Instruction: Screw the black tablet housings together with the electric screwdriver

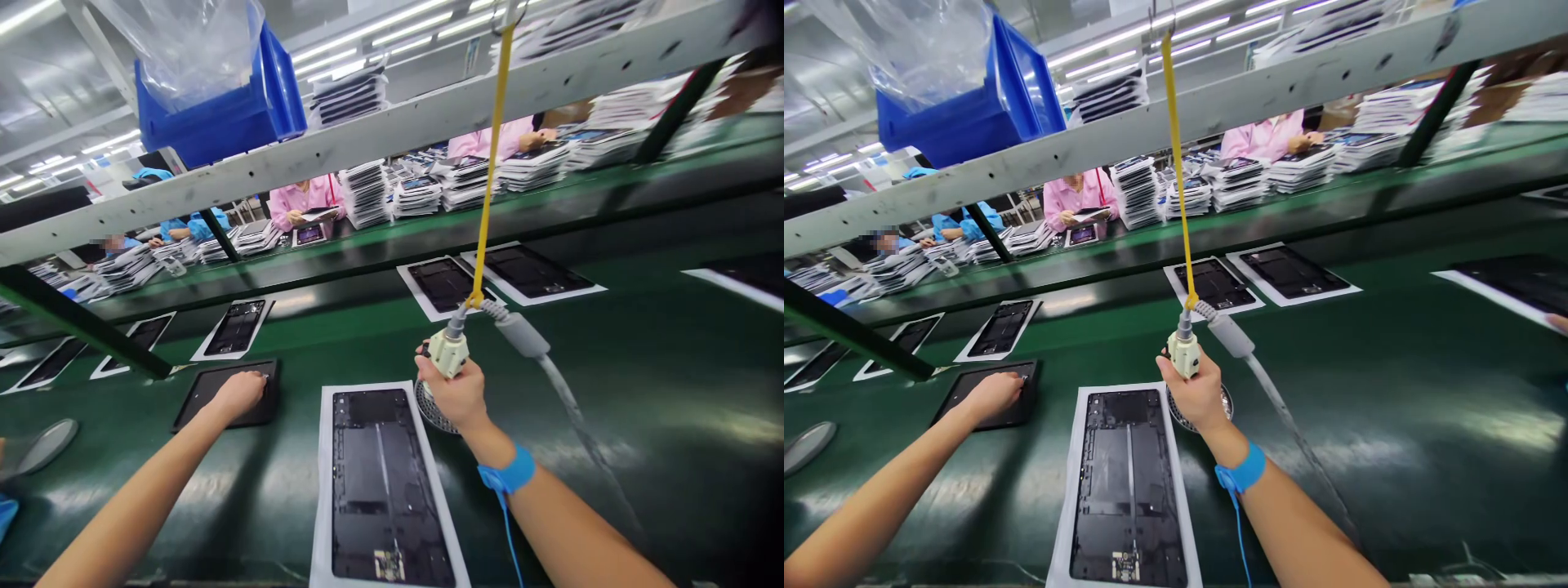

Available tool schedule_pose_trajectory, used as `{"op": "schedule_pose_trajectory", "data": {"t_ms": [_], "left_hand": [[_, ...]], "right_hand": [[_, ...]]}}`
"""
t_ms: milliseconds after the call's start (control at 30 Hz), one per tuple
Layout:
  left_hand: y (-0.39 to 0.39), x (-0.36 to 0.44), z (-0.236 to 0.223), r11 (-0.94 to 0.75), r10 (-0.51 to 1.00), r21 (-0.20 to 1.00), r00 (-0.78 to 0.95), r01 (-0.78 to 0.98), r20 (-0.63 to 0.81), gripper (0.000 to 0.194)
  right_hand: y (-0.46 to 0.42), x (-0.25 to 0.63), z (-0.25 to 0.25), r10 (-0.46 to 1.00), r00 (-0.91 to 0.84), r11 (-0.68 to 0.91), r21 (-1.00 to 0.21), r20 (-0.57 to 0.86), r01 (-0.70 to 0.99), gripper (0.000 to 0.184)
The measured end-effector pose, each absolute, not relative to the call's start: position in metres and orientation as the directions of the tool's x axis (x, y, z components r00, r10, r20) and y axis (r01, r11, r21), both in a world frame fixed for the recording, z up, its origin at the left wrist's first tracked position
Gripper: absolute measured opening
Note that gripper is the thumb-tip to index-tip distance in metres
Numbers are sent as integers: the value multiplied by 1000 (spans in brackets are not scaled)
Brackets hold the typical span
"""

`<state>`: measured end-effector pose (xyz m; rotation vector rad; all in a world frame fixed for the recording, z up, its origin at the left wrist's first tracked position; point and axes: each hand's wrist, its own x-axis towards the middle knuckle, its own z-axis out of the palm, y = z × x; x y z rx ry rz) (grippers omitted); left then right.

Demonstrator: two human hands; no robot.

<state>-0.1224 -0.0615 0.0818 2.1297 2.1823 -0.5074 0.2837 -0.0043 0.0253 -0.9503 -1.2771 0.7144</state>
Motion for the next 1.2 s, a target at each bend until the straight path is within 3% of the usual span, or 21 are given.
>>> {"op": "schedule_pose_trajectory", "data": {"t_ms": [100,333,567,833,1000,1200], "left_hand": [[-60,-127,94,12,973,-141,-44,990,-226,17],[-75,-119,92,167,981,246,-186,955,52,25],[-68,-125,58,385,901,131,-403,914,160,31],[-81,-147,55,392,886,246,-436,886,159,33],[-79,-111,59,206,912,291,-291,934,290,37],[-74,-25,34,-280,934,294,188,914,303,32]], "right_hand": [[-4,284,25,871,171,454,-888,460,76,29],[-5,284,25,878,171,443,-894,448,69,29],[-5,284,28,870,204,444,-893,449,72,28],[-3,286,27,868,215,439,-894,447,90,30],[-5,284,31,864,221,443,-892,452,94,28],[-6,284,31,865,214,442,-891,454,101,26]]}}
